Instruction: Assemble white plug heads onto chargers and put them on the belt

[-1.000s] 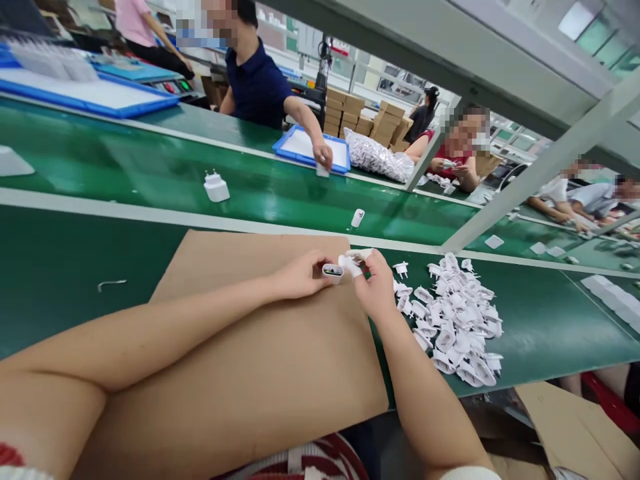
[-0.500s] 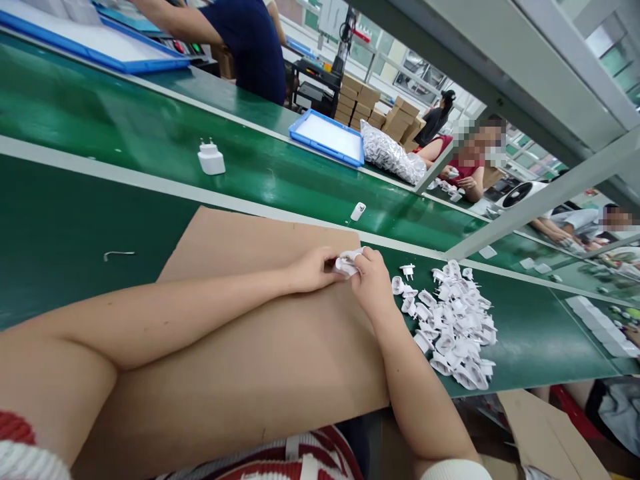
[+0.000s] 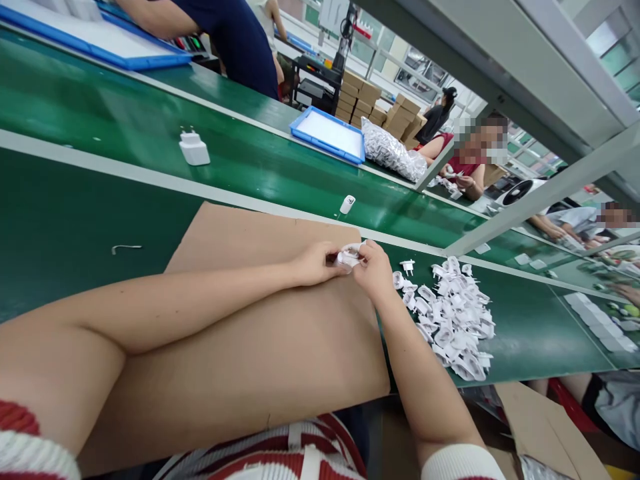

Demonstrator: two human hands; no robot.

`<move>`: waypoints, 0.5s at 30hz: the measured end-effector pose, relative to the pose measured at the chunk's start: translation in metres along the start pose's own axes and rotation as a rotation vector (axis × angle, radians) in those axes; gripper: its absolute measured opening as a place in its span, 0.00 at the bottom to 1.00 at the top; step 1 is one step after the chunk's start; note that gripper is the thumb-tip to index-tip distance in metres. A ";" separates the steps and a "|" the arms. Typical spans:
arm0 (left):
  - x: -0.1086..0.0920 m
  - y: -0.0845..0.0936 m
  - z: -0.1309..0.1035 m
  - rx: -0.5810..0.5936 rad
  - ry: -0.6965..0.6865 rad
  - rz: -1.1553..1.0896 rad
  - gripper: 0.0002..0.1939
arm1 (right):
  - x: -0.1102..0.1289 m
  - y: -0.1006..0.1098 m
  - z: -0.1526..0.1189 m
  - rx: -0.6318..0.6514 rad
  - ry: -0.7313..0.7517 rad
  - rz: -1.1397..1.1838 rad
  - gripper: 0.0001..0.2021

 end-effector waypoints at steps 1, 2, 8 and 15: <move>0.000 0.000 0.000 0.001 -0.003 -0.008 0.19 | 0.000 0.000 0.000 -0.004 0.002 -0.001 0.15; -0.001 0.000 -0.001 0.004 -0.006 -0.018 0.19 | 0.000 0.001 0.000 -0.008 0.002 -0.018 0.15; -0.003 0.001 -0.003 0.001 -0.036 -0.003 0.19 | 0.011 0.004 -0.003 0.003 -0.009 -0.156 0.14; -0.004 0.003 -0.002 -0.028 -0.083 0.117 0.18 | 0.023 0.010 0.002 0.116 0.032 -0.344 0.12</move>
Point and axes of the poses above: each hand's wrist, its own z-axis towards the middle knuckle, its own y-axis out of the back of the hand, x = y × z, the point moved 7 cm from there along z, towards the middle knuckle, and after that the axes turned 10 degrees about z, right-handed, at the moved point
